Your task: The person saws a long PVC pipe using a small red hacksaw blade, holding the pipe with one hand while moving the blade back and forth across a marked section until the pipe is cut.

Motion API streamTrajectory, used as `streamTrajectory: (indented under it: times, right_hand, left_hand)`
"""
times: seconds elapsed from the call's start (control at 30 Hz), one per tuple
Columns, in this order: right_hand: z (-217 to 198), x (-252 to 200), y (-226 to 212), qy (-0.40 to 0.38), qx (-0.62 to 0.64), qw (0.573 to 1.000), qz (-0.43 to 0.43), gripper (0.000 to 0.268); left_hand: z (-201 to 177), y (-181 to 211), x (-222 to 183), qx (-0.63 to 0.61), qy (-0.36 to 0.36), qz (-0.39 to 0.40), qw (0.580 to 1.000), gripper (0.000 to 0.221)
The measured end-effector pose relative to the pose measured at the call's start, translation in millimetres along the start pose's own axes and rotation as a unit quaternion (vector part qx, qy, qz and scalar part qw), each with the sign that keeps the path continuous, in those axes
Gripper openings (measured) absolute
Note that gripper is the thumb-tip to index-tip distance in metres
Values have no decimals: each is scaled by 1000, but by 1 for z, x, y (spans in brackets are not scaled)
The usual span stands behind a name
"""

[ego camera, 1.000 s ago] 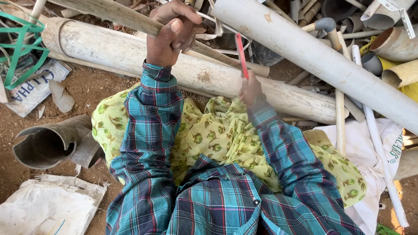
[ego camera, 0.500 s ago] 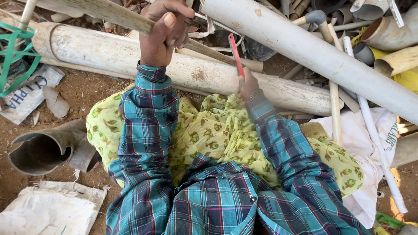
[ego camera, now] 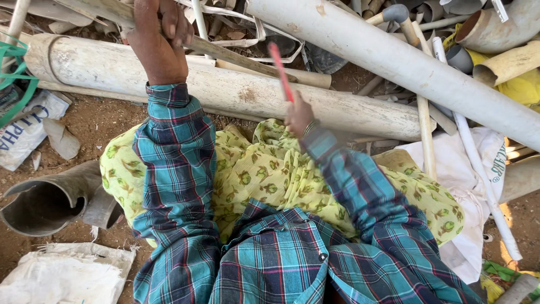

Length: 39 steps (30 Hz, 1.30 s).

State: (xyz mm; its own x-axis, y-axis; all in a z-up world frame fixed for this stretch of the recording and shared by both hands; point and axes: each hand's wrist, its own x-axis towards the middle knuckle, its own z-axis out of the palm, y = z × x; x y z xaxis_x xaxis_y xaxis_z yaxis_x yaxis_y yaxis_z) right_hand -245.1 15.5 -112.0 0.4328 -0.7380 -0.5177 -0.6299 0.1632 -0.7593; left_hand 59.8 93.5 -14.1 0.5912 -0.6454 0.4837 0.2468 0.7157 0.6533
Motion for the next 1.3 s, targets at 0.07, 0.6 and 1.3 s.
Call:
streamTrajectory:
  times: [0.07, 0.6, 1.3]
  right_hand:
    - [7, -4, 8, -24, -2, 996, -84, 47]
    - [50, -35, -28, -23, 29, 990, -138, 38]
    - [-6, -10, -10, 34, -15, 997, -72, 31]
  left_hand:
    - [-3, -6, 0, -1, 15, 12, 1000, 38]
    - [37, -8, -19, 97, 266, 82, 956, 38]
    - [47, -60, -21, -22, 218, -55, 974, 28]
